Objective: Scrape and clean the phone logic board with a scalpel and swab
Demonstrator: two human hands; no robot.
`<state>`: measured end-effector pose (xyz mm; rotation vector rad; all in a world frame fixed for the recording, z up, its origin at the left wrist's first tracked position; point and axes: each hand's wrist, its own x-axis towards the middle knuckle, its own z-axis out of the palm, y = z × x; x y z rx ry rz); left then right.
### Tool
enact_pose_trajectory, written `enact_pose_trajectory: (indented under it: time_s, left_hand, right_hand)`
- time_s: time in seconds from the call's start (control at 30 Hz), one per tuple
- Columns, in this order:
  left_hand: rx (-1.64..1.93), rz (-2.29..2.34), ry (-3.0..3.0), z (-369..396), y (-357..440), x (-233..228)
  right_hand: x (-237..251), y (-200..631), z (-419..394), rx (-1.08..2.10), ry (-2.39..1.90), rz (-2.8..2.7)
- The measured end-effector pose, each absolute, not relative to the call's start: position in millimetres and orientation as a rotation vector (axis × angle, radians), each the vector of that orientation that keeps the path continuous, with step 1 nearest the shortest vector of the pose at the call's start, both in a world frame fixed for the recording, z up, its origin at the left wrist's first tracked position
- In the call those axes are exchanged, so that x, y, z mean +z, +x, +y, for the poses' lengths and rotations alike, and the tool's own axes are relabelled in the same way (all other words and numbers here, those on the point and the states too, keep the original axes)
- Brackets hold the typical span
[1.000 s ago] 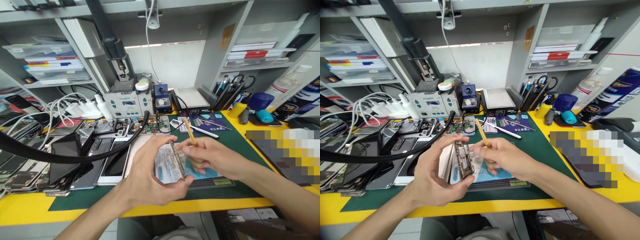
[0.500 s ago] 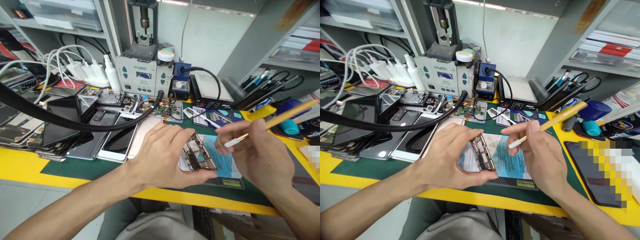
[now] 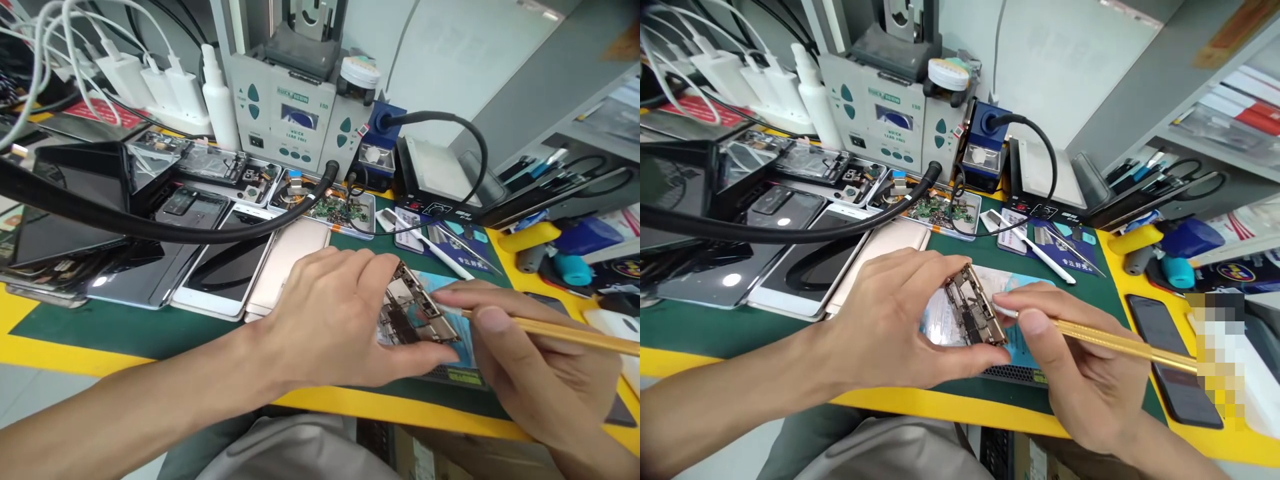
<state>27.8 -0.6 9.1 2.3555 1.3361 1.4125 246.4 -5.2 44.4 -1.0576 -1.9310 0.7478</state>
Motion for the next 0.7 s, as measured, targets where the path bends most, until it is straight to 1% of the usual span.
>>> enact_pose_trajectory:
  time_s: [0.37,0.6,0.7]
  left_hand:
    - [1.363,1.346,2.288,-2.1,28.1,10.6]
    - [1.458,1.321,2.245,-3.4,27.9,10.0]
    - [1.459,1.308,2.225,-4.9,27.8,10.5]
  right_hand:
    - [37.8,250.2,-11.6,0.752,-1.109,-1.879]
    - [44.4,244.8,-6.3,0.555,-0.901,-2.056]
    - [46.0,247.3,-6.6,0.545,-0.874,-2.085]
